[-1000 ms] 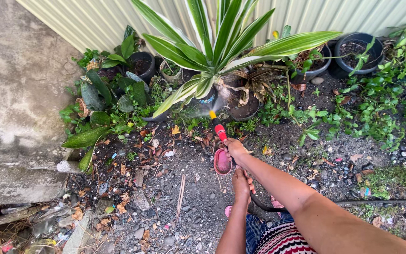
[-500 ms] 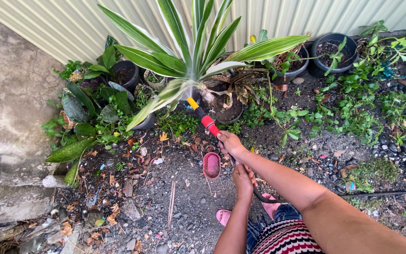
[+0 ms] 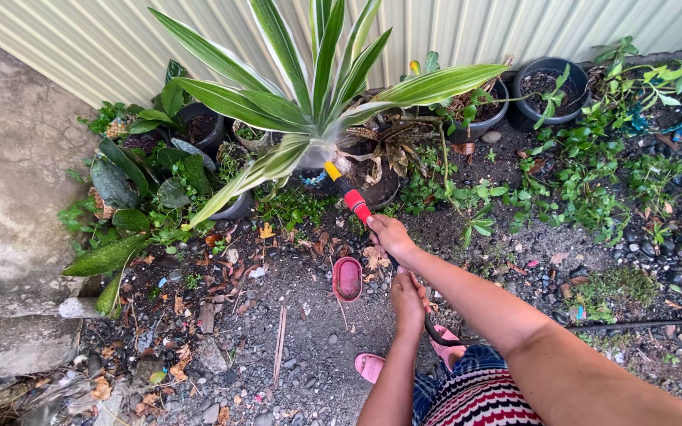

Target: The person waters various potted succulents and flowering plants in an outdoor garden using a hose with a spray nozzle.

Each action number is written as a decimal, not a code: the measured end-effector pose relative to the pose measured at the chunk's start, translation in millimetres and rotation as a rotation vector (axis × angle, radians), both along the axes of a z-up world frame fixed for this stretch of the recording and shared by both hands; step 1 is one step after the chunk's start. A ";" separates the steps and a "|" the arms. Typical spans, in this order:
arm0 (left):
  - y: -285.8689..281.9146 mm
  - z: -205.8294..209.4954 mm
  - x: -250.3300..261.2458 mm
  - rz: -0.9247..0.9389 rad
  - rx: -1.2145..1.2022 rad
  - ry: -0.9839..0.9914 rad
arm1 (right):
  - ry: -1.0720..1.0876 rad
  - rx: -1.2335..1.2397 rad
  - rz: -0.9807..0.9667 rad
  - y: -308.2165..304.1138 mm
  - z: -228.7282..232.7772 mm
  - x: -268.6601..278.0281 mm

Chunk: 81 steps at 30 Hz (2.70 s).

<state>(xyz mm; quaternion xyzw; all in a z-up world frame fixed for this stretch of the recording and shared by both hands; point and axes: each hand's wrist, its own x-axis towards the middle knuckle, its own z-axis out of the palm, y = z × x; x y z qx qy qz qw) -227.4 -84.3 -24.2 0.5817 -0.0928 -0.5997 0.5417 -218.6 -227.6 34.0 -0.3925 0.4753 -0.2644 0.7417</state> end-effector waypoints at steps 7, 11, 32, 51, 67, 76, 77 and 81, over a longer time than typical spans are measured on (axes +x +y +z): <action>-50.8 96.8 -14.0 -0.040 -0.309 0.008 | 0.457 -0.678 0.128 -55.2 83.1 -7.6; -84.8 159.9 -24.8 -0.042 -0.368 0.157 | 0.690 -0.883 0.190 -107.5 103.6 -5.2; -108.5 194.8 -37.9 -0.051 -0.405 0.279 | 0.927 -0.688 0.429 -129.5 152.0 -9.5; -103.1 162.7 -39.3 -0.061 -0.387 0.298 | 0.918 -0.877 0.353 -131.3 96.4 -17.6; -92.6 151.7 -44.4 -0.042 -0.359 0.290 | 0.886 -0.889 0.326 -108.4 98.7 -24.2; -68.8 107.5 -67.5 -0.087 -0.323 0.220 | 0.903 -0.745 0.430 -80.1 63.0 -42.5; -65.1 102.0 -70.3 -0.100 -0.351 0.212 | 0.897 -0.736 0.431 -77.8 55.0 -46.7; -56.0 81.8 -80.1 -0.099 -0.238 0.188 | 0.935 -0.731 0.420 -75.7 17.2 -63.3</action>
